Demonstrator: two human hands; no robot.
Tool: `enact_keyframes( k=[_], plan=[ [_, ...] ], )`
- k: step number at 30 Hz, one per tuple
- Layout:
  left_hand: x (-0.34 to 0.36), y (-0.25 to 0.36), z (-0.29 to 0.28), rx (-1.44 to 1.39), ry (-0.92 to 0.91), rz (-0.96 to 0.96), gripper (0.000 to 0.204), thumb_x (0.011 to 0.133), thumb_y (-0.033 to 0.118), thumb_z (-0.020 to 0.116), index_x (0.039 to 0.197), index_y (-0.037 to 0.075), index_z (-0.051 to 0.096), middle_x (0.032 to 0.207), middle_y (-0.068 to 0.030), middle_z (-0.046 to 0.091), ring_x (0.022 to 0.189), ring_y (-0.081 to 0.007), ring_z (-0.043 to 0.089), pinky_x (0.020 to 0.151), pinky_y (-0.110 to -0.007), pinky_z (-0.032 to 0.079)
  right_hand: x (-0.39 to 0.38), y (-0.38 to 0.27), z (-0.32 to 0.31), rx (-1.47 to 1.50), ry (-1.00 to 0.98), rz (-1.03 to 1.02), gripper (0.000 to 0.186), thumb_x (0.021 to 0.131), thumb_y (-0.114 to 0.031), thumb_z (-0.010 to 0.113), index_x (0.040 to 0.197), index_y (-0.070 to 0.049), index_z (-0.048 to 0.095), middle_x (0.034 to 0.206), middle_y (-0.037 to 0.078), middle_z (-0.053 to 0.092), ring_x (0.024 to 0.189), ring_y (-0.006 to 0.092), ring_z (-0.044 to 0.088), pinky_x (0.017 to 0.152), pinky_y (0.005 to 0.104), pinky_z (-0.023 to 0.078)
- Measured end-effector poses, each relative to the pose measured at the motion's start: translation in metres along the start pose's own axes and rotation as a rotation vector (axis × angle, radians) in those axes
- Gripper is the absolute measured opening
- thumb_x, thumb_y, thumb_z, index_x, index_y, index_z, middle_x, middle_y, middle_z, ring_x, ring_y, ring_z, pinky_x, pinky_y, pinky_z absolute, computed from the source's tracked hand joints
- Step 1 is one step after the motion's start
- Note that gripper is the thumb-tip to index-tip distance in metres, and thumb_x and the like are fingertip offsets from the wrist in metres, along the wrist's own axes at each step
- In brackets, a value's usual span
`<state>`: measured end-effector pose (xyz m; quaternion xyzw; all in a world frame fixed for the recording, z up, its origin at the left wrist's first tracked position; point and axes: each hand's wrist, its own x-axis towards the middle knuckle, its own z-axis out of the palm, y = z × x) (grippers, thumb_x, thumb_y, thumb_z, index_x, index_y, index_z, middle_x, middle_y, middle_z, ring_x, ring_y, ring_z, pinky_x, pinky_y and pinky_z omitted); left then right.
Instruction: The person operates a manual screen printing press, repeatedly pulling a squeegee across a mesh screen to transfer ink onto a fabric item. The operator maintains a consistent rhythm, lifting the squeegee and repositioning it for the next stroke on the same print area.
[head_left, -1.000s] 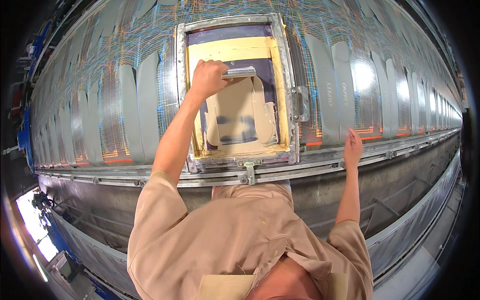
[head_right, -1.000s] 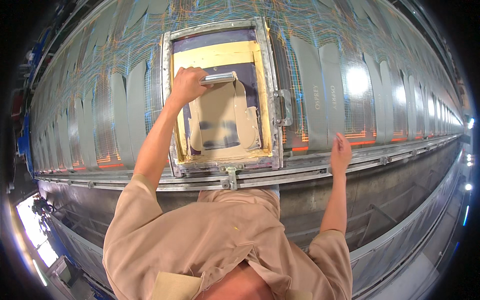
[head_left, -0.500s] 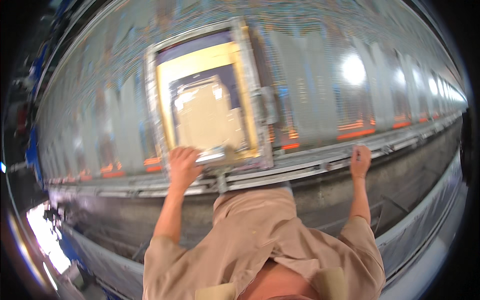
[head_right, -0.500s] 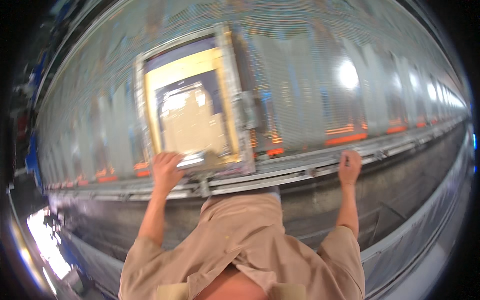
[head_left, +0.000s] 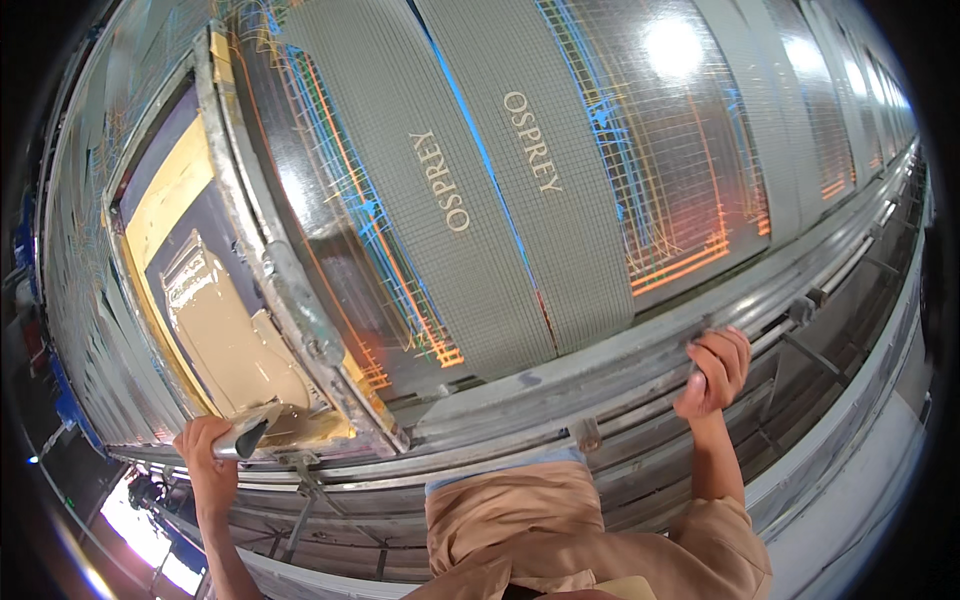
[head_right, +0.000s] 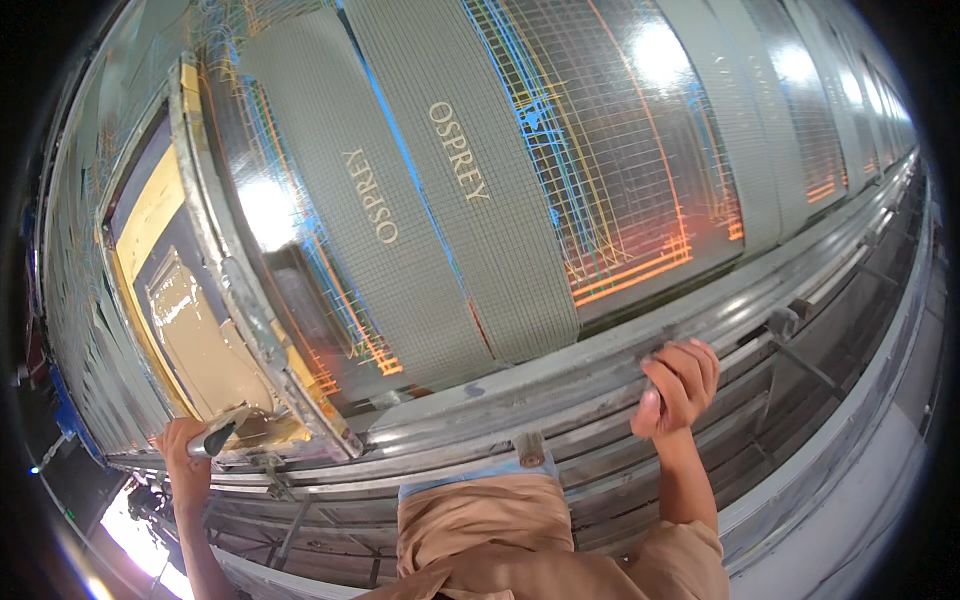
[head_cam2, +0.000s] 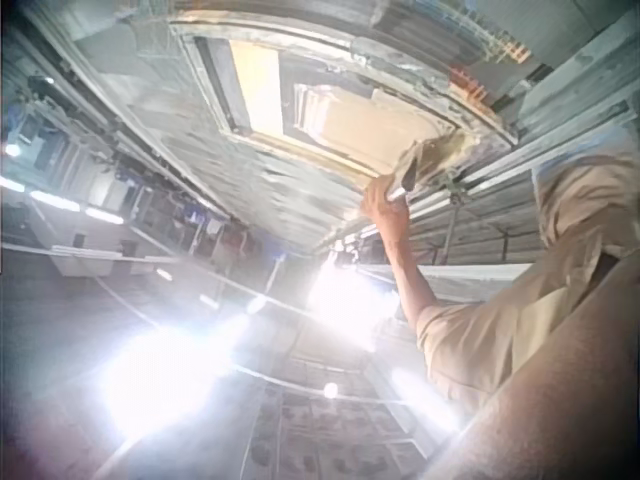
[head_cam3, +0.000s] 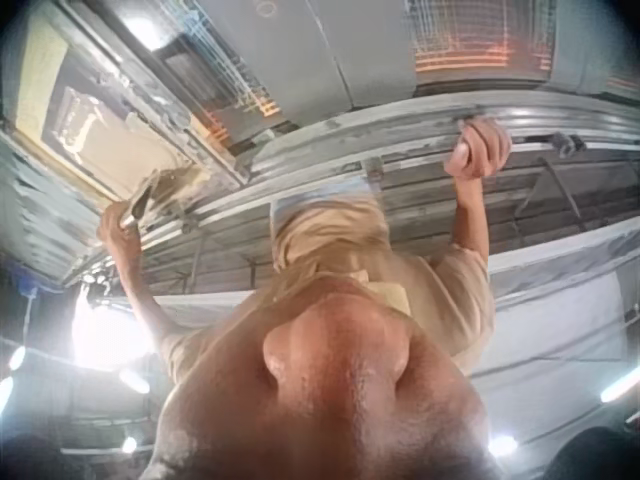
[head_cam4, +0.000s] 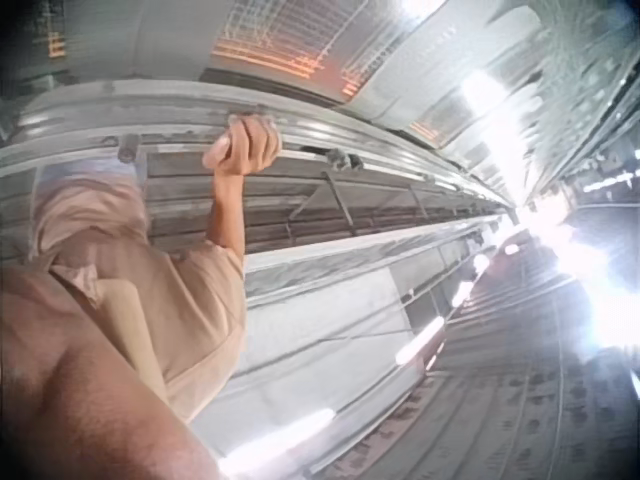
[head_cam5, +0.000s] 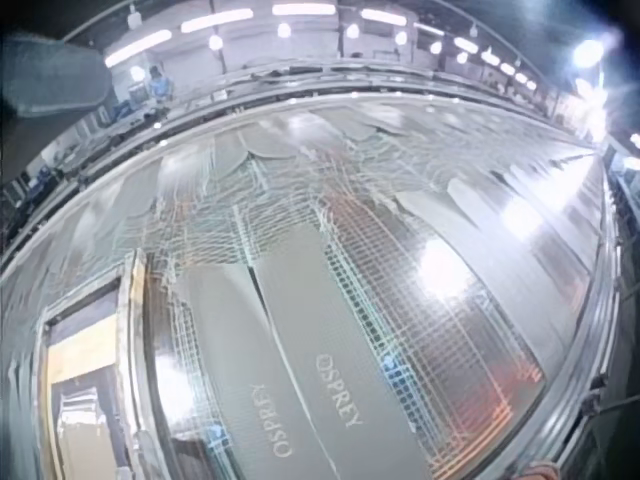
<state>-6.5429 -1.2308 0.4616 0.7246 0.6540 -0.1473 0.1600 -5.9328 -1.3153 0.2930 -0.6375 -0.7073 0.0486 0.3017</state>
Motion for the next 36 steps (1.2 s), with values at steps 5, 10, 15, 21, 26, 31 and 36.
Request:
enact_keyframes(
  k=[5, 10, 15, 21, 26, 31, 36],
  plan=[
    [-0.002, 0.003, 0.003, 0.026, 0.027, 0.017, 0.035, 0.067, -0.005, 0.071, 0.099, 0.005, 0.062, 0.102, -0.0097, 0.064, 0.103, -0.0306, 0.058, 0.096, -0.040, 0.034, -0.006, 0.008, -0.006, -0.003, -0.026, -0.010, 0.026, 0.084, -0.029, 0.052, 0.085, -0.009, 0.069, 0.085, 0.010, 0.067, 0.085, 0.0322, 0.066, 0.095, 0.0520, 0.048],
    [-0.001, 0.003, 0.007, 0.049, 0.054, 0.056, 0.035, 0.068, -0.004, 0.074, 0.099, 0.006, 0.061, 0.103, -0.0090, 0.065, 0.103, -0.0297, 0.058, 0.095, -0.040, 0.035, -0.008, 0.010, -0.005, 0.000, -0.034, 0.005, 0.027, 0.081, -0.031, 0.054, 0.084, -0.009, 0.070, 0.082, 0.009, 0.067, 0.086, 0.0307, 0.065, 0.097, 0.0514, 0.047],
    [-0.005, 0.003, 0.010, 0.083, 0.058, 0.030, 0.037, 0.067, 0.001, 0.079, 0.099, 0.006, 0.062, 0.103, -0.0084, 0.065, 0.104, -0.0295, 0.058, 0.094, -0.041, 0.036, -0.012, 0.010, -0.007, -0.004, -0.063, 0.009, 0.028, 0.080, -0.032, 0.054, 0.083, -0.010, 0.071, 0.083, 0.008, 0.066, 0.085, 0.0301, 0.064, 0.097, 0.0517, 0.046],
    [-0.009, 0.003, 0.012, 0.101, 0.063, 0.021, 0.038, 0.066, 0.004, 0.081, 0.098, 0.007, 0.062, 0.102, -0.0085, 0.064, 0.103, -0.0301, 0.059, 0.093, -0.042, 0.037, -0.009, 0.008, -0.011, -0.024, -0.122, 0.006, 0.027, 0.081, -0.033, 0.054, 0.082, -0.011, 0.070, 0.083, 0.007, 0.065, 0.086, 0.0293, 0.063, 0.097, 0.0515, 0.045],
    [-0.008, 0.000, 0.012, 0.098, 0.064, 0.023, 0.039, 0.064, 0.004, 0.081, 0.098, 0.007, 0.062, 0.100, -0.0086, 0.063, 0.102, -0.0303, 0.059, 0.092, -0.042, 0.037, -0.013, 0.005, -0.011, -0.025, -0.109, 0.035, 0.029, 0.081, -0.034, 0.053, 0.083, -0.011, 0.071, 0.083, 0.007, 0.065, 0.087, 0.0290, 0.062, 0.096, 0.0524, 0.045],
    [-0.006, 0.005, 0.008, 0.109, 0.062, 0.022, 0.039, 0.063, 0.004, 0.080, 0.098, 0.007, 0.062, 0.098, -0.0085, 0.062, 0.101, -0.0302, 0.058, 0.091, -0.042, 0.037, -0.012, 0.008, -0.009, -0.013, -0.098, 0.023, 0.030, 0.083, -0.035, 0.051, 0.085, -0.011, 0.070, 0.084, 0.008, 0.066, 0.087, 0.0295, 0.062, 0.093, 0.0532, 0.045],
    [-0.002, 0.001, 0.008, 0.107, 0.060, 0.018, 0.038, 0.064, 0.002, 0.080, 0.097, 0.007, 0.062, 0.099, -0.0075, 0.063, 0.100, -0.0298, 0.058, 0.091, -0.042, 0.038, -0.009, 0.009, -0.011, -0.037, -0.117, 0.007, 0.031, 0.084, -0.035, 0.049, 0.084, -0.010, 0.068, 0.085, 0.009, 0.065, 0.085, 0.0301, 0.061, 0.093, 0.0536, 0.046]
  ],
)
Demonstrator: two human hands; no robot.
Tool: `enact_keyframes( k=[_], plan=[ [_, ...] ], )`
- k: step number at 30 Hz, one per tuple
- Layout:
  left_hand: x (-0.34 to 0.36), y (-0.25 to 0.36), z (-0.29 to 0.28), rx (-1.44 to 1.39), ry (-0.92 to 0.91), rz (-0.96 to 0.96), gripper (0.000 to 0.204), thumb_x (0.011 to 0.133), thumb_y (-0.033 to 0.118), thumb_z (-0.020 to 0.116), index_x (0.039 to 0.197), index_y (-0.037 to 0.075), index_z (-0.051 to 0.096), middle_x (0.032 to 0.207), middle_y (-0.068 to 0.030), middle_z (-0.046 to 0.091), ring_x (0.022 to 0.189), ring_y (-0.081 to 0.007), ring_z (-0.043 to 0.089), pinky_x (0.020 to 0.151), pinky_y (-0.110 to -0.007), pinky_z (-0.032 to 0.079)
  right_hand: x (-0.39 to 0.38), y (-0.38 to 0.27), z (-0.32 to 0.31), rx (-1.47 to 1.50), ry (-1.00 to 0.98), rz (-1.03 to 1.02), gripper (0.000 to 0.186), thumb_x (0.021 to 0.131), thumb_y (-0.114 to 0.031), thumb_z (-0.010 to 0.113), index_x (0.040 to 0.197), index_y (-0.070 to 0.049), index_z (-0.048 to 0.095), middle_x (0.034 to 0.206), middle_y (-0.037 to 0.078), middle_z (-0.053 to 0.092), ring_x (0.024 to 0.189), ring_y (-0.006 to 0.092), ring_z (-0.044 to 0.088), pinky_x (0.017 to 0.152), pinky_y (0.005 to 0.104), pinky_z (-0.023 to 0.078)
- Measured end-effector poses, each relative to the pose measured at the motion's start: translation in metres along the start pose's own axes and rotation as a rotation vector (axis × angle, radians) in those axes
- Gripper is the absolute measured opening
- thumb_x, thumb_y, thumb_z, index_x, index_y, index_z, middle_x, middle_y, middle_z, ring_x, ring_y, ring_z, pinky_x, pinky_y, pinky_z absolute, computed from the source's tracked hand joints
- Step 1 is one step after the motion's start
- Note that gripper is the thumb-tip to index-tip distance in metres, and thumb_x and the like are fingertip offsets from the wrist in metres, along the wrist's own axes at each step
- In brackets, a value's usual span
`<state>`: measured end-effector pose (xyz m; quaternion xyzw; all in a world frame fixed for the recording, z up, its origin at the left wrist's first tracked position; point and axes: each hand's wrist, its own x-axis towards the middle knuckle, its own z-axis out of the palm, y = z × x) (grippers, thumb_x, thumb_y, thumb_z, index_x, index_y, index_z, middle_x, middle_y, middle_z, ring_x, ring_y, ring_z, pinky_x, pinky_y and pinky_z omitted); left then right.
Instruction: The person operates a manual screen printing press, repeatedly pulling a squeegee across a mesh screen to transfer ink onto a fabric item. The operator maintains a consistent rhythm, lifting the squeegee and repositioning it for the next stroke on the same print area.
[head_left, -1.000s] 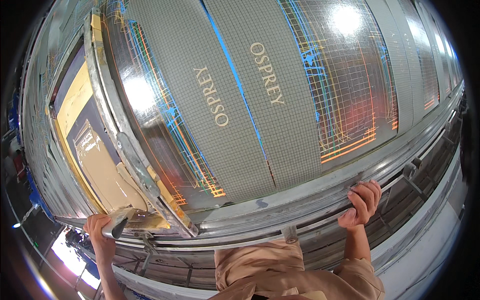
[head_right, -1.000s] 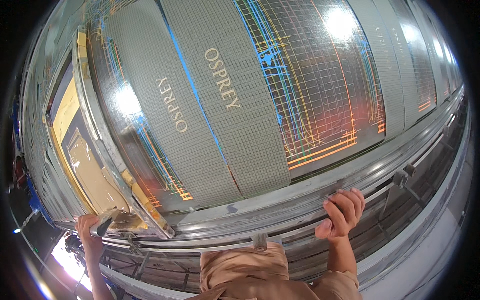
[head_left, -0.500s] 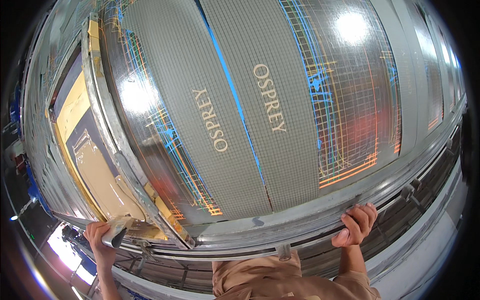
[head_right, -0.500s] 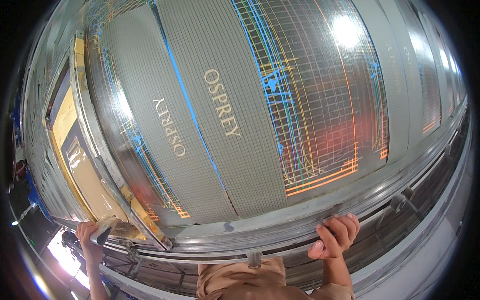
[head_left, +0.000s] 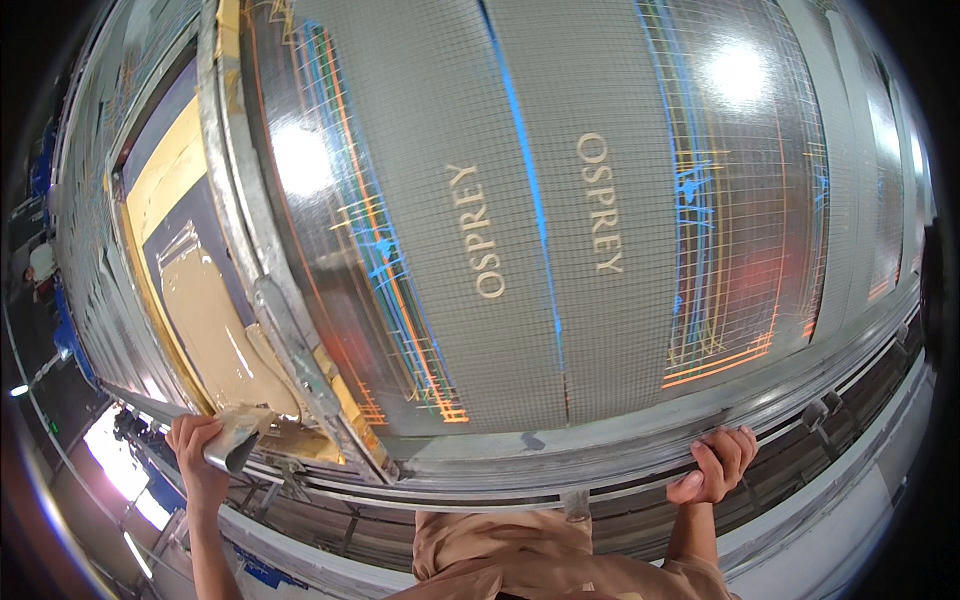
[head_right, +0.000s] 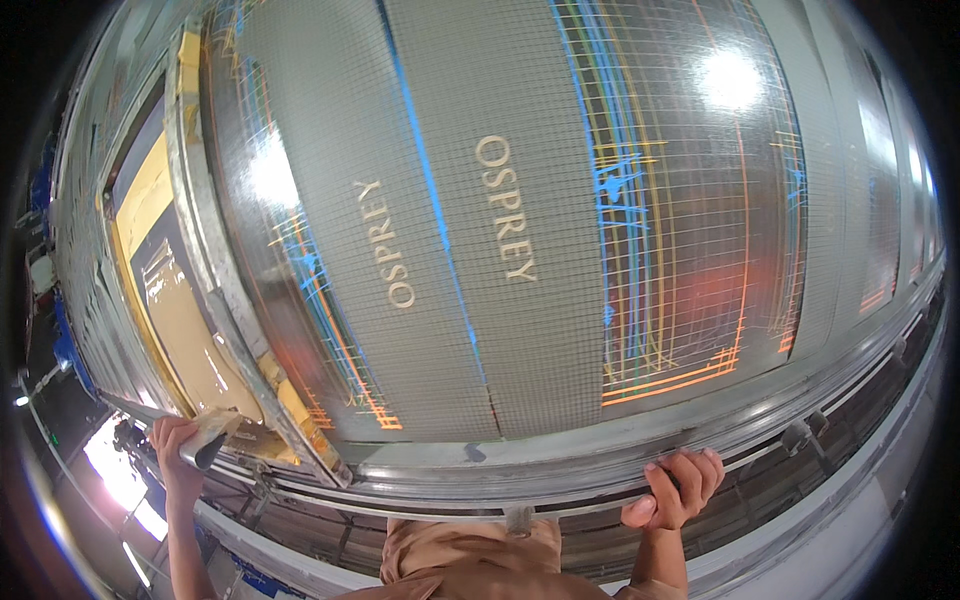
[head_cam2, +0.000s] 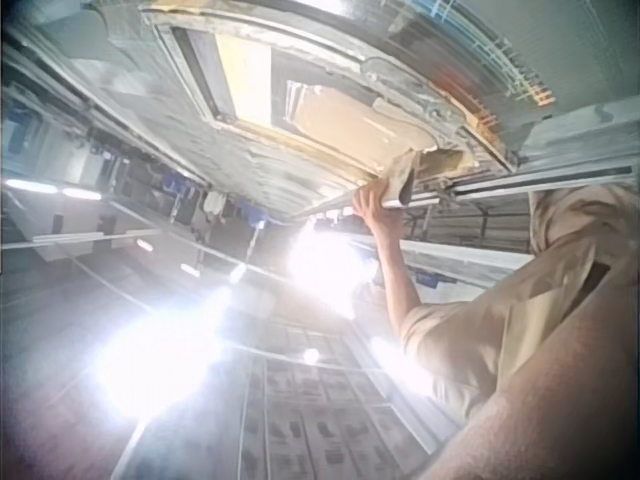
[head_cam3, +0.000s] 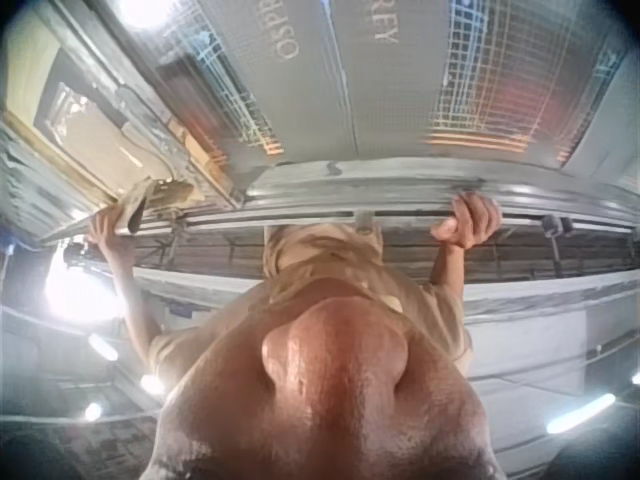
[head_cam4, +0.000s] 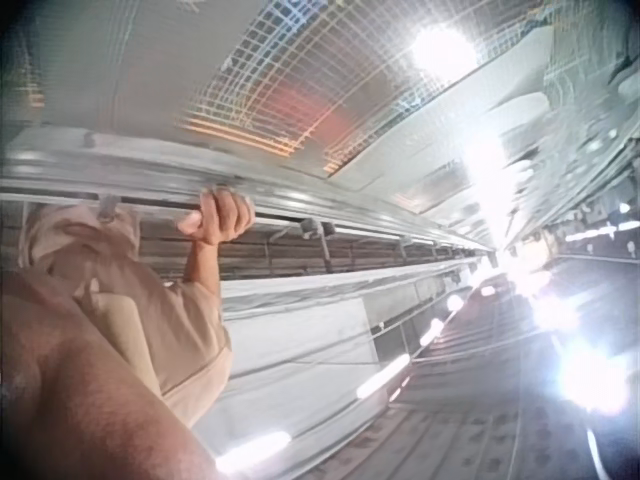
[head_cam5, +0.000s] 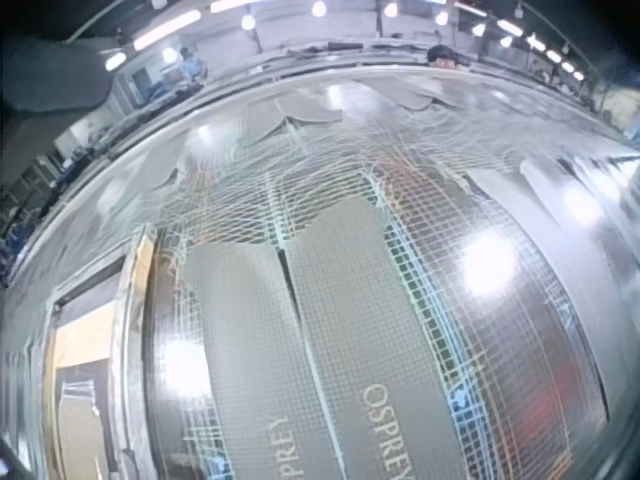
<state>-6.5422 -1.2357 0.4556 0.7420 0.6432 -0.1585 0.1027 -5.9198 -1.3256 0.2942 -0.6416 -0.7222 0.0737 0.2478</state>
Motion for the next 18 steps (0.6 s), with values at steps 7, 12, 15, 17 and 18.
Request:
enact_keyframes(
  k=[7, 12, 15, 17, 18],
  plan=[
    [-0.011, -0.007, 0.004, -0.058, 0.014, 0.013, 0.041, 0.060, -0.004, 0.076, 0.098, 0.008, 0.064, 0.101, -0.0076, 0.064, 0.103, -0.0306, 0.059, 0.093, -0.043, 0.039, 0.000, 0.000, 0.004, 0.027, 0.046, -0.033, 0.030, 0.080, -0.026, 0.050, 0.085, -0.001, 0.065, 0.083, 0.018, 0.065, 0.080, 0.0359, 0.061, 0.095, 0.0572, 0.047],
    [-0.017, -0.005, 0.002, -0.066, -0.003, 0.013, 0.046, 0.058, -0.006, 0.070, 0.102, 0.008, 0.068, 0.105, -0.0074, 0.066, 0.109, -0.0313, 0.059, 0.096, -0.044, 0.039, 0.004, -0.004, 0.015, 0.024, 0.140, -0.041, 0.028, 0.084, -0.025, 0.049, 0.089, -0.006, 0.069, 0.085, 0.013, 0.067, 0.084, 0.0332, 0.062, 0.094, 0.0510, 0.047],
    [-0.023, 0.002, 0.002, -0.146, 0.097, 0.087, 0.046, 0.061, -0.004, 0.068, 0.105, 0.010, 0.071, 0.107, -0.0066, 0.067, 0.109, -0.0311, 0.059, 0.093, -0.044, 0.039, 0.017, -0.015, 0.004, -0.022, 0.029, 0.012, 0.018, 0.090, -0.014, 0.057, 0.092, -0.002, 0.071, 0.094, 0.014, 0.071, 0.089, 0.0338, 0.064, 0.093, 0.0473, 0.048],
    [-0.023, -0.008, 0.005, -0.196, 0.158, 0.173, 0.046, 0.062, -0.005, 0.069, 0.104, 0.012, 0.073, 0.105, -0.0010, 0.070, 0.104, -0.0261, 0.063, 0.091, -0.043, 0.040, 0.022, -0.045, -0.005, -0.016, 0.023, 0.096, 0.011, 0.093, -0.006, 0.062, 0.095, -0.001, 0.072, 0.098, 0.014, 0.072, 0.094, 0.0342, 0.066, 0.092, 0.0461, 0.049],
    [-0.021, -0.014, 0.002, -0.256, 0.155, 0.191, 0.042, 0.062, -0.006, 0.069, 0.100, 0.011, 0.074, 0.102, -0.0011, 0.072, 0.103, -0.0265, 0.064, 0.089, -0.043, 0.041, 0.024, -0.059, -0.007, 0.037, 0.109, 0.117, 0.009, 0.093, -0.004, 0.063, 0.096, -0.001, 0.072, 0.099, 0.014, 0.073, 0.095, 0.0341, 0.066, 0.092, 0.0456, 0.050]
  ],
)
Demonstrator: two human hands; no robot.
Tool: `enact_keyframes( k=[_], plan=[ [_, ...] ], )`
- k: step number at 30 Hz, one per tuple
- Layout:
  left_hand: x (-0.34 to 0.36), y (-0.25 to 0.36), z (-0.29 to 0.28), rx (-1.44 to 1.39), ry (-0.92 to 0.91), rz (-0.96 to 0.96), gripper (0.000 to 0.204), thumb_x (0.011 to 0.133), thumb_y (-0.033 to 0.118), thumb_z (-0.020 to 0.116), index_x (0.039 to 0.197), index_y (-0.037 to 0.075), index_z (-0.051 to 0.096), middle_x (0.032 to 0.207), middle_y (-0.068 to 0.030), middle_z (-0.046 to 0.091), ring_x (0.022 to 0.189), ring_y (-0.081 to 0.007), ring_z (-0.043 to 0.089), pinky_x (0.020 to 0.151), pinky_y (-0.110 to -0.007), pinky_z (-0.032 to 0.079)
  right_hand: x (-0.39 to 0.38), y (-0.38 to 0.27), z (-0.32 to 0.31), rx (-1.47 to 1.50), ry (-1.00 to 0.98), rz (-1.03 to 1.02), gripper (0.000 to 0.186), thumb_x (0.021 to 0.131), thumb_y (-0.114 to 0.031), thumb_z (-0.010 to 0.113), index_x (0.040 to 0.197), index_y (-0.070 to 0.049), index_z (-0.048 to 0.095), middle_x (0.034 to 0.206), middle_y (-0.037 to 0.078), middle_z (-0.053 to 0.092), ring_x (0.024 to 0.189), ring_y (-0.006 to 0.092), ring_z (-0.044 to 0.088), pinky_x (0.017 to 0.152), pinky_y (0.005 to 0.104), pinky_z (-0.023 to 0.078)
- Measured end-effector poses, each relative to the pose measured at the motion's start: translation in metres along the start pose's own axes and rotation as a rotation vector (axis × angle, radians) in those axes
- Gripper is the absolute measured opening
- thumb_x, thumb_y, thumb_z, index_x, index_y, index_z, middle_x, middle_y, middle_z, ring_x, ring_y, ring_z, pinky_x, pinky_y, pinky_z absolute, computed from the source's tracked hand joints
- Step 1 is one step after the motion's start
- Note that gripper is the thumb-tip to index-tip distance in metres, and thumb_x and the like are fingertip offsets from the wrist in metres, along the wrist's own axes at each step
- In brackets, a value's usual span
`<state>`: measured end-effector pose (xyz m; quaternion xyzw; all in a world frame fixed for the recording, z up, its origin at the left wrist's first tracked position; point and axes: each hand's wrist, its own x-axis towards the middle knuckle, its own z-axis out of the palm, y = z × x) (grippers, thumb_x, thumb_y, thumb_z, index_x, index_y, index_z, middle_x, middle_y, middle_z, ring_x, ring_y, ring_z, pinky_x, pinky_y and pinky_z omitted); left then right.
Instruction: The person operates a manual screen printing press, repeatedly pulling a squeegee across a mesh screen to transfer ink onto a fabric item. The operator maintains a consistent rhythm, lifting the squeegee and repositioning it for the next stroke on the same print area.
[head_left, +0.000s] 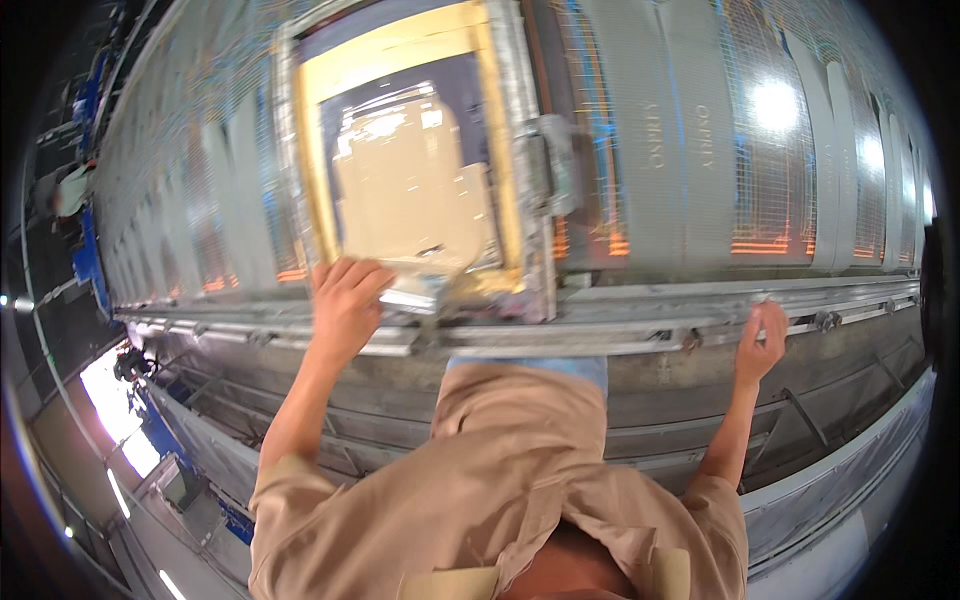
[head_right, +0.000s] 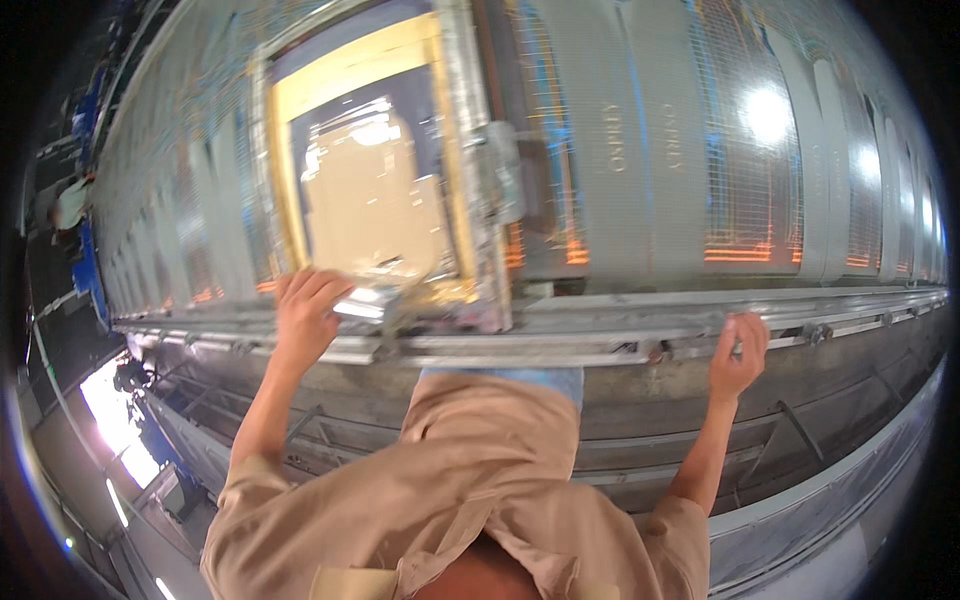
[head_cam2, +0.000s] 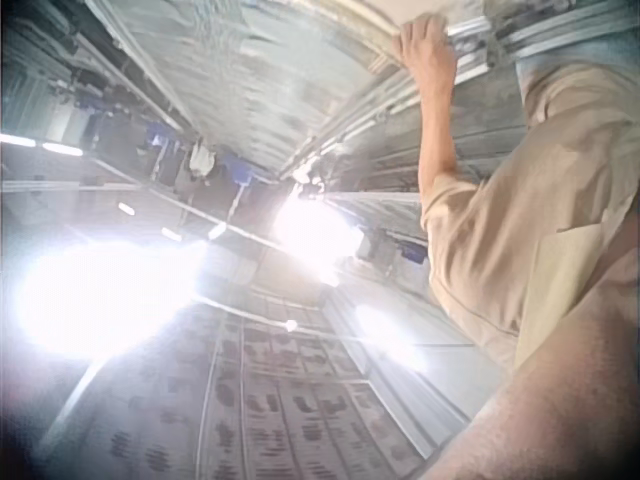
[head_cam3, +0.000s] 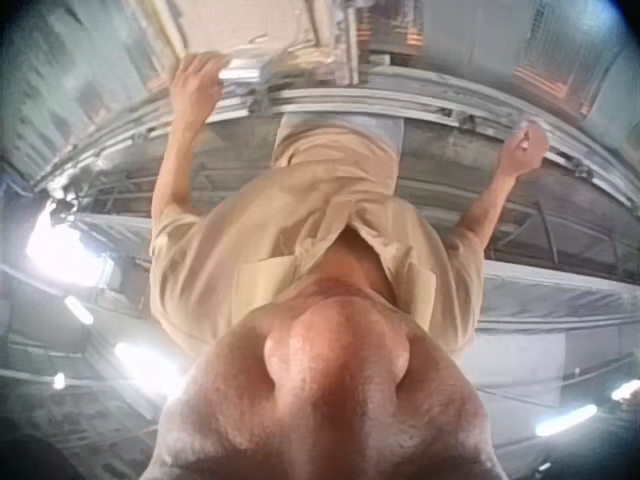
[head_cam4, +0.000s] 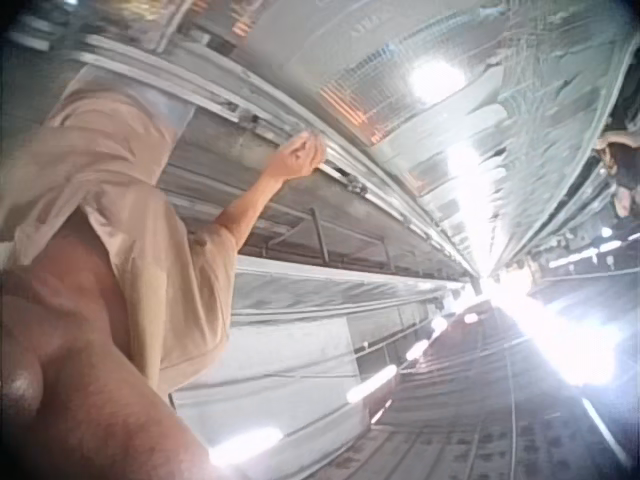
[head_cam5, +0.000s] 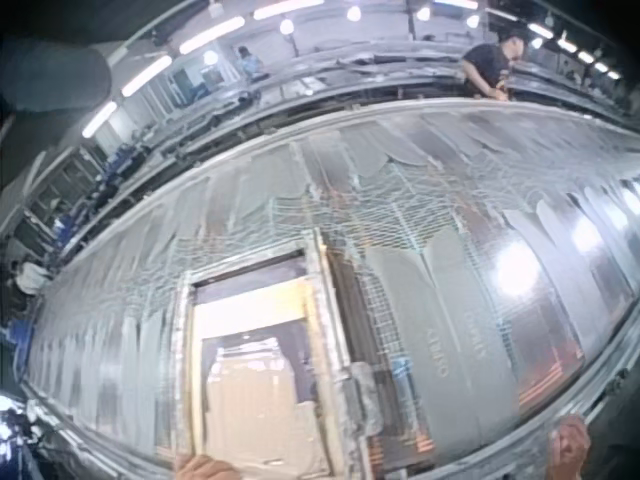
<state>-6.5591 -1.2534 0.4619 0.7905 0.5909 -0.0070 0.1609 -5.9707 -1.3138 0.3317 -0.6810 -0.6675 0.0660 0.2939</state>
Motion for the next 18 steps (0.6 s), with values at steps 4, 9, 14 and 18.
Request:
enact_keyframes(
  k=[4, 9, 14, 18],
  plan=[
    [0.024, -0.026, -0.015, 0.080, 0.042, 0.336, 0.040, 0.066, -0.002, 0.074, 0.100, 0.017, 0.076, 0.108, 0.0060, 0.073, 0.111, -0.0214, 0.062, 0.097, -0.046, 0.036, 0.001, -0.094, 0.006, 0.200, 0.064, 0.074, 0.009, 0.096, -0.004, 0.065, 0.100, -0.001, 0.073, 0.101, 0.013, 0.075, 0.095, 0.0306, 0.069, 0.089, 0.0408, 0.053],
    [0.095, -0.023, -0.001, -0.005, 0.032, 0.683, 0.024, 0.075, 0.003, 0.075, 0.094, 0.019, 0.075, 0.110, 0.0092, 0.073, 0.117, -0.0178, 0.059, 0.101, -0.046, 0.037, -0.007, -0.188, 0.088, 0.443, -0.084, 0.002, 0.008, 0.093, -0.009, 0.072, 0.098, -0.003, 0.073, 0.092, 0.012, 0.073, 0.087, 0.0290, 0.069, 0.080, 0.0392, 0.054],
    [0.132, -0.014, 0.025, -0.032, -0.072, 0.803, 0.033, 0.071, -0.002, 0.076, 0.096, 0.019, 0.075, 0.114, 0.0101, 0.073, 0.120, -0.0194, 0.058, 0.101, -0.046, 0.036, -0.023, -0.196, 0.106, 0.354, -0.135, -0.069, 0.005, 0.092, -0.007, 0.072, 0.094, -0.004, 0.072, 0.084, 0.011, 0.069, 0.078, 0.0313, 0.065, 0.071, 0.0417, 0.051],
    [0.113, -0.036, 0.015, -0.001, -0.081, 0.745, 0.031, 0.071, -0.001, 0.076, 0.093, 0.020, 0.076, 0.110, 0.0105, 0.073, 0.121, -0.0177, 0.057, 0.102, -0.046, 0.035, -0.025, -0.190, 0.104, 0.378, -0.117, -0.058, 0.005, 0.092, -0.008, 0.071, 0.094, -0.003, 0.071, 0.084, 0.011, 0.069, 0.078, 0.0317, 0.065, 0.071, 0.0417, 0.051]
  ],
)
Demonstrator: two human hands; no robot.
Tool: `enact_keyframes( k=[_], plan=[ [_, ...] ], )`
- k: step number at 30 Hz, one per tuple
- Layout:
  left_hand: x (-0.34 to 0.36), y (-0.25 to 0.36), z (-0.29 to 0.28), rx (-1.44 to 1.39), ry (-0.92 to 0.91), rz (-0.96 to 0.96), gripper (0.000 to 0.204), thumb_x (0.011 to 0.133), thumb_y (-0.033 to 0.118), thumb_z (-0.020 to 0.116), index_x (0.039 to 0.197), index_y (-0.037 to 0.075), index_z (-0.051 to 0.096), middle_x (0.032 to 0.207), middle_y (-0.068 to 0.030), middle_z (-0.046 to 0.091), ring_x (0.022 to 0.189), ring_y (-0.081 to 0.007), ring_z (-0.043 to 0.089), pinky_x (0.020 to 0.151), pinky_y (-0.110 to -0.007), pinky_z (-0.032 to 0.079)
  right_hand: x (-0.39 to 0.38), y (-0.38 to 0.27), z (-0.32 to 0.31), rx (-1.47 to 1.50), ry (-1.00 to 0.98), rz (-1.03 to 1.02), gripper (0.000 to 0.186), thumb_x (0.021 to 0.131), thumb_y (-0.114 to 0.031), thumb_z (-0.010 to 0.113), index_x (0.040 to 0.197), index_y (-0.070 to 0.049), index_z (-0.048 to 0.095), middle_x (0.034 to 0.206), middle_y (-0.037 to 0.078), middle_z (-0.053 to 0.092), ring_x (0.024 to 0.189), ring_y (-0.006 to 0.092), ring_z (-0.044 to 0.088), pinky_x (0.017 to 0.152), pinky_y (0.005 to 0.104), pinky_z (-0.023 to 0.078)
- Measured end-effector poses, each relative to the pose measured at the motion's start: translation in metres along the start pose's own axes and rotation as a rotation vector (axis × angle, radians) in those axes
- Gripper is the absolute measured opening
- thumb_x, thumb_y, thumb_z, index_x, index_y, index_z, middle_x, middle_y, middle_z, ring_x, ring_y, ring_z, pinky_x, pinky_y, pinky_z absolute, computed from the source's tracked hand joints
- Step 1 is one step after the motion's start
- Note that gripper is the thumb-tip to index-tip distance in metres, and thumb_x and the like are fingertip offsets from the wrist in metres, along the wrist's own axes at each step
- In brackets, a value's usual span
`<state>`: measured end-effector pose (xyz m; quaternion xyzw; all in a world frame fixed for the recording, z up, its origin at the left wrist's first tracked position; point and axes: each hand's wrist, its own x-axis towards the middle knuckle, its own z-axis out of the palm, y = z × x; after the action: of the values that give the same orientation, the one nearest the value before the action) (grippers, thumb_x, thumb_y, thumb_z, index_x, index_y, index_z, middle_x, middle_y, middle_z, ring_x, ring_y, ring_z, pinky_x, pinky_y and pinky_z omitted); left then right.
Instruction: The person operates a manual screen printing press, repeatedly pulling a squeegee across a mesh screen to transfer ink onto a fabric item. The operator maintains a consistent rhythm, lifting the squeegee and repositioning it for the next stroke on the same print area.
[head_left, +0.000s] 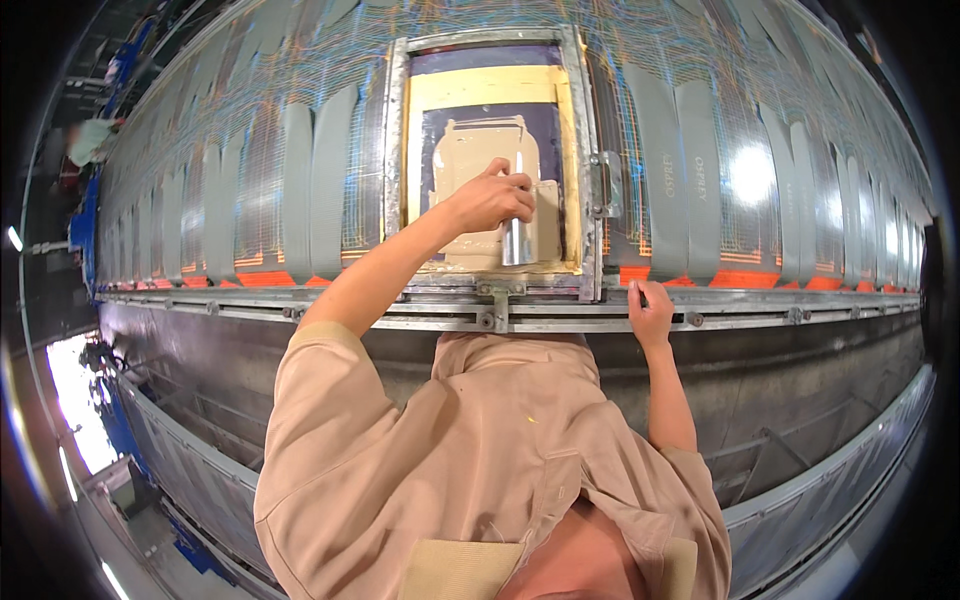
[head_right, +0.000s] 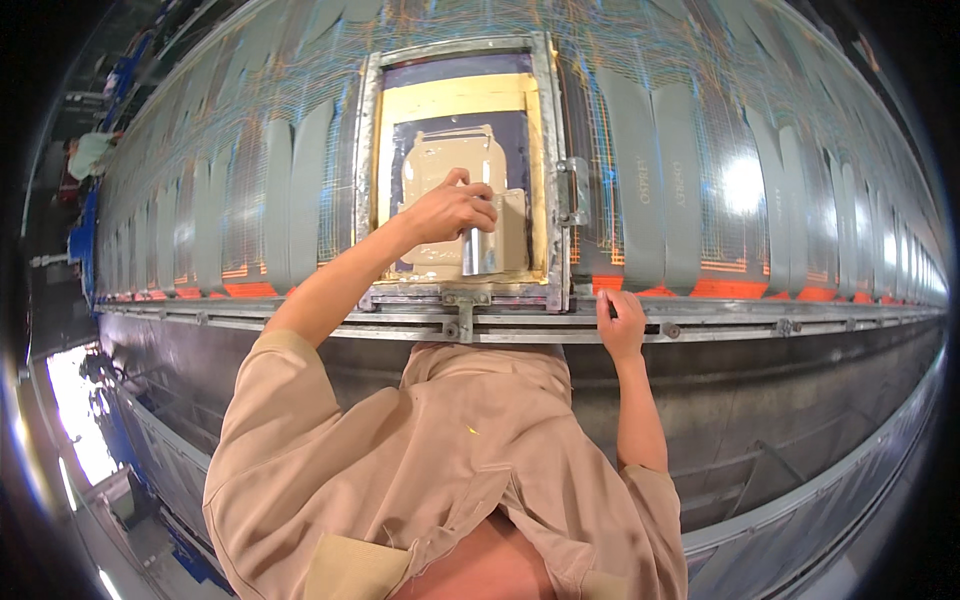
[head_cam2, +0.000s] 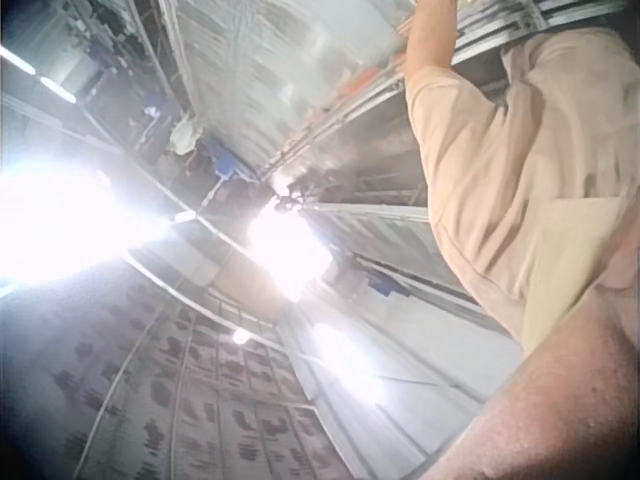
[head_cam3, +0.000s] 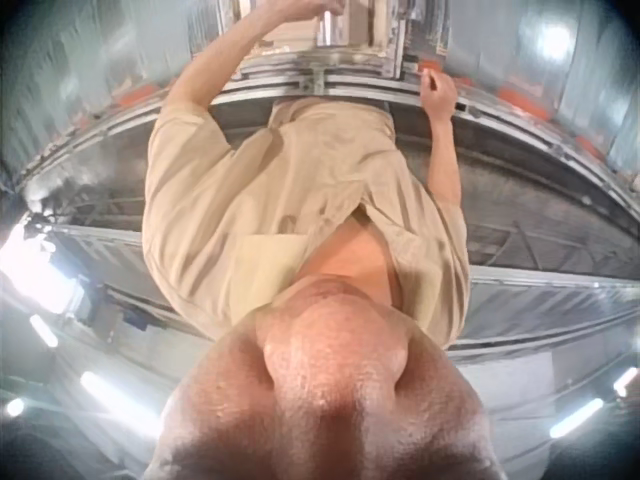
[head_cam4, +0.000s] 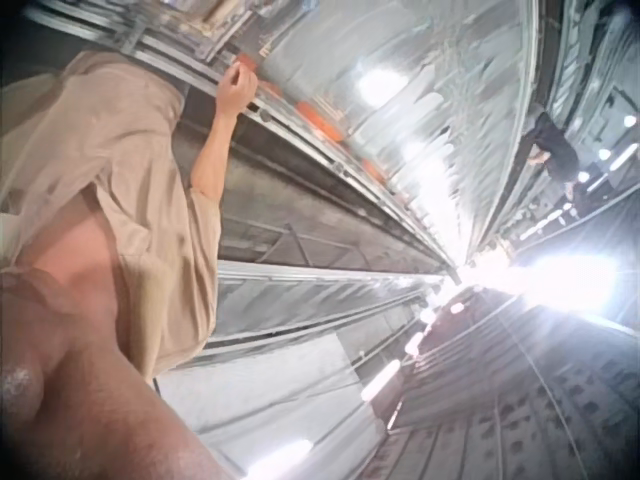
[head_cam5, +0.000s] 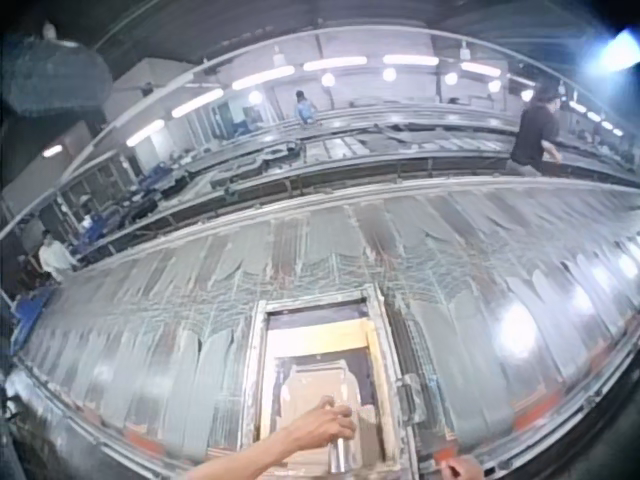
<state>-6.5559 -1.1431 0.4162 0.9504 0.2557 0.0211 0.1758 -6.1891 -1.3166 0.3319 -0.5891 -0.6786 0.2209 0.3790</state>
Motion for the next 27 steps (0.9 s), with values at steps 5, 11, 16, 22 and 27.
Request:
enact_keyframes(
  k=[5, 11, 16, 22, 27],
  plan=[
    [-0.063, 0.032, -0.030, 0.176, -0.131, -0.419, 0.019, 0.073, 0.011, 0.078, 0.092, 0.014, 0.077, 0.096, -0.0019, 0.077, 0.104, -0.0226, 0.069, 0.093, -0.041, 0.047, 0.004, 0.003, 0.006, 0.027, -0.030, -0.070, 0.006, 0.094, -0.010, 0.070, 0.095, -0.003, 0.071, 0.086, 0.012, 0.070, 0.080, 0.0320, 0.066, 0.072, 0.0407, 0.051],
    [-0.072, 0.078, -0.027, -0.024, 0.203, -1.257, 0.038, 0.075, 0.038, 0.073, 0.089, 0.003, 0.075, 0.077, -0.0188, 0.072, 0.076, -0.0412, 0.071, 0.071, -0.050, 0.056, 0.007, 0.003, 0.003, 0.074, -0.066, -0.011, 0.009, 0.095, -0.012, 0.070, 0.095, -0.004, 0.072, 0.086, 0.012, 0.071, 0.079, 0.0307, 0.067, 0.072, 0.0403, 0.053],
    [-0.089, 0.071, -0.017, 0.006, 0.447, -1.607, 0.035, 0.072, 0.031, 0.072, 0.089, 0.001, 0.075, 0.082, -0.0246, 0.073, 0.082, -0.0447, 0.072, 0.078, -0.052, 0.058, 0.008, 0.005, 0.003, 0.123, -0.086, 0.025, 0.010, 0.095, -0.013, 0.070, 0.095, -0.004, 0.073, 0.085, 0.011, 0.072, 0.077, 0.0301, 0.068, 0.071, 0.0399, 0.054],
    [-0.099, 0.071, 0.013, 0.113, 0.499, -1.686, 0.036, 0.075, 0.032, 0.070, 0.090, -0.001, 0.074, 0.081, -0.0273, 0.072, 0.081, -0.0485, 0.071, 0.079, -0.055, 0.056, 0.006, 0.005, 0.003, 0.135, -0.126, 0.071, 0.011, 0.094, -0.015, 0.071, 0.095, -0.004, 0.073, 0.086, 0.011, 0.072, 0.078, 0.0296, 0.069, 0.072, 0.0389, 0.054],
    [-0.041, 0.107, 0.024, -0.012, 0.367, -1.648, 0.032, 0.080, 0.029, 0.073, 0.094, 0.000, 0.074, 0.087, -0.0244, 0.074, 0.090, -0.0444, 0.073, 0.080, -0.054, 0.058, 0.007, 0.002, -0.001, 0.113, -0.088, 0.037, 0.011, 0.095, -0.015, 0.071, 0.095, -0.004, 0.073, 0.085, 0.012, 0.072, 0.077, 0.0297, 0.068, 0.071, 0.0386, 0.054]
  ],
)
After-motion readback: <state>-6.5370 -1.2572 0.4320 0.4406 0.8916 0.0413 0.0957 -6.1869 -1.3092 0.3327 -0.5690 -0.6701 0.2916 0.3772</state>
